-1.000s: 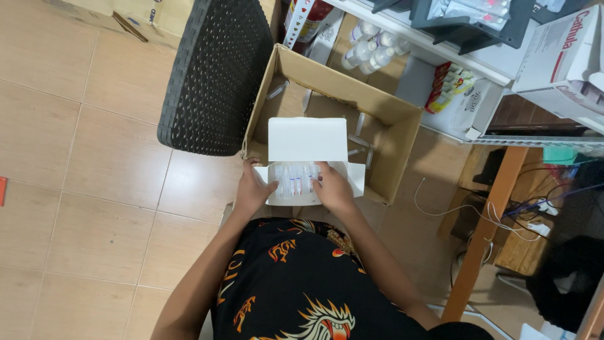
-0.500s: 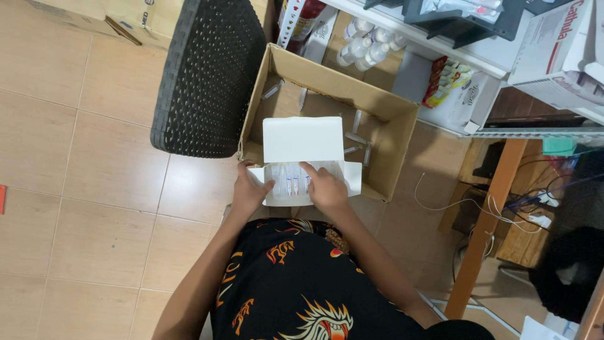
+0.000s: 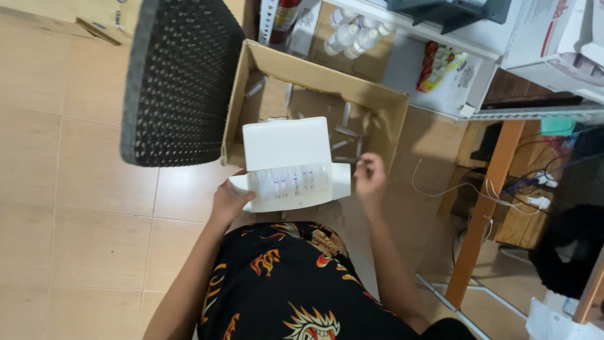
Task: The person sits on a chair and organizes small medical vials from a cardboard box into a white tray. They pick up the vials by hand and place them into the tray slots, then move the filled tray to a nearby shelf.
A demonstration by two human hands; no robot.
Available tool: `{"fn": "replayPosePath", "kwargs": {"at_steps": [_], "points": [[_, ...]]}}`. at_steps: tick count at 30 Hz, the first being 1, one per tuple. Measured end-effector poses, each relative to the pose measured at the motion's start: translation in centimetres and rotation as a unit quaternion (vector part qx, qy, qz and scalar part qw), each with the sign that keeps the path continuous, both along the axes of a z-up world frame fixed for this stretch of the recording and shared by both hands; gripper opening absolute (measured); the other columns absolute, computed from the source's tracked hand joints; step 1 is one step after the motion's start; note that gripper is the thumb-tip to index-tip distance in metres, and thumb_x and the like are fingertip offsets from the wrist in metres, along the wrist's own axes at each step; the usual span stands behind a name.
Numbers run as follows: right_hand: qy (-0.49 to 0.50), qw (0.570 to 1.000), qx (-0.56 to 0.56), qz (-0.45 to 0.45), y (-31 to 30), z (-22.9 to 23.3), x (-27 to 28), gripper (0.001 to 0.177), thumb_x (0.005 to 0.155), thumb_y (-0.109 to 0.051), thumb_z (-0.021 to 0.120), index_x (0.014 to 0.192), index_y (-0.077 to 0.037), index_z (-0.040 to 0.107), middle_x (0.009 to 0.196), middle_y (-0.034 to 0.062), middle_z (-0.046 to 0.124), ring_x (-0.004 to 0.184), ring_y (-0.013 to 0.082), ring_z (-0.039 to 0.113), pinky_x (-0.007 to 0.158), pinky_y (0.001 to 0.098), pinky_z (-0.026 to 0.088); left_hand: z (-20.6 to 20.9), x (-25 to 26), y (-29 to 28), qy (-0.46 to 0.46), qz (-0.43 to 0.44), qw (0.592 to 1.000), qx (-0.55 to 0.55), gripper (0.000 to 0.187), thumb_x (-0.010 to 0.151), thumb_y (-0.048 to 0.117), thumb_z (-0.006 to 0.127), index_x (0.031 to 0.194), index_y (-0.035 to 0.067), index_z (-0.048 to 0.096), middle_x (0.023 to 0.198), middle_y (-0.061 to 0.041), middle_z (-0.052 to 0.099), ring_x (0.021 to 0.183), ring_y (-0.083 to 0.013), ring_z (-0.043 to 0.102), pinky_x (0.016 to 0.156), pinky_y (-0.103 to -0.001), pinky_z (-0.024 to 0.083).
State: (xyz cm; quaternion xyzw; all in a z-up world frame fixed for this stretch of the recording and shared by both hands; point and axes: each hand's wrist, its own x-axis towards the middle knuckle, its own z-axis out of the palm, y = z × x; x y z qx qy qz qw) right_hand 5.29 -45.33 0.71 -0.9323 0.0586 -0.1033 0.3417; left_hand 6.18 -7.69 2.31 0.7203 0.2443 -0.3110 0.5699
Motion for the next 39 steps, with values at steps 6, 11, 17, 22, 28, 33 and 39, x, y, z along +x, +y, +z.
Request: {"fn": "replayPosePath", "kwargs": {"at_steps": [6, 11, 17, 22, 28, 33, 39], "points": [[0.317, 0.830, 0.316, -0.331, -5.8, -8.7, 5.2, 0.030, 0.097, -0.017, 0.064, 0.126, -0.015, 0.054, 0.101, 0.0075, 0.068, 0.079, 0.0181, 0.068, 0.069, 0.0350, 0.058, -0.3, -1.4, 1.6, -0.010, 0.068, 0.996, -0.054, 0.064, 0.073, 0.003, 0.076, 0.133, -0.005, 0.056, 0.106, -0.019, 0.073, 0.088, -0.0255, 0.073, 0.077, -0.035, 0.061], [0.354, 0.764, 0.463, -0.278, -9.7, -26.9, 3.1, 0.038, 0.096, -0.025, 0.061, 0.130, -0.009, 0.055, 0.116, 0.0105, 0.063, 0.099, 0.0264, 0.066, 0.083, 0.0432, 0.058, -1.0, -2.7, 5.2, 0.054, 0.100, 0.992, -0.059, 0.059, 0.077, 0.001, 0.073, 0.133, -0.011, 0.055, 0.105, -0.021, 0.074, 0.090, -0.0275, 0.073, 0.080, -0.036, 0.061], [0.503, 0.784, 0.256, -0.257, -8.8, -35.0, 2.3, 0.049, 0.098, -0.034, 0.067, 0.138, -0.009, 0.059, 0.129, 0.0122, 0.065, 0.113, 0.0307, 0.062, 0.094, 0.0453, 0.052, -1.4, -5.4, 8.8, 0.080, 0.158, 0.983, -0.044, 0.060, 0.081, -0.001, 0.071, 0.135, -0.018, 0.051, 0.113, -0.023, 0.070, 0.097, -0.0276, 0.070, 0.083, -0.039, 0.058], [0.434, 0.873, 0.102, -0.197, -7.2, -33.4, 3.2, 0.029, 0.086, -0.026, 0.073, 0.112, -0.013, 0.081, 0.120, 0.0104, 0.078, 0.109, 0.0263, 0.071, 0.095, 0.0374, 0.053, -2.5, -6.2, 8.7, 0.087, 0.187, 0.978, -0.041, 0.068, 0.079, -0.004, 0.069, 0.141, -0.013, 0.045, 0.116, -0.023, 0.067, 0.097, -0.0275, 0.070, 0.083, -0.039, 0.061], [0.377, 0.913, -0.064, -0.143, -2.5, -27.7, 8.0, 0.022, 0.089, -0.018, 0.073, 0.108, -0.008, 0.067, 0.110, 0.0177, 0.072, 0.104, 0.0365, 0.068, 0.089, 0.0461, 0.054, -1.8, -5.8, 6.9, 0.084, 0.187, 0.968, -0.145, 0.069, 0.078, -0.004, 0.069, 0.142, -0.014, 0.046, 0.116, -0.022, 0.068, 0.101, -0.0260, 0.069, 0.086, -0.038, 0.058], [0.248, 0.967, 0.025, 0.040, 3.8, -27.4, 10.8, 0.050, 0.085, -0.006, 0.063, 0.134, -0.012, 0.054, 0.116, 0.0249, 0.068, 0.107, 0.0454, 0.065, 0.090, 0.0536, 0.052, -1.9, -6.9, 8.5, 0.127, 0.195, 0.970, -0.074, 0.071, 0.075, -0.009, 0.067, 0.142, -0.013, 0.043, 0.115, -0.021, 0.068, 0.103, -0.0267, 0.071, 0.089, -0.038, 0.061], [0.392, 0.887, -0.074, 0.232, 13.0, -20.8, 17.2, 0.045, 0.098, -0.020, 0.057, 0.143, -0.020, 0.050, 0.111, 0.0232, 0.072, 0.099, 0.0424, 0.070, 0.086, 0.0561, 0.054, -0.5, -7.3, 11.3, 0.084, 0.167, 0.981, -0.056, 0.069, 0.078, -0.008, 0.068, 0.144, -0.013, 0.049, 0.116, -0.021, 0.069, 0.100, -0.0243, 0.069, 0.083, -0.037, 0.058]]}}
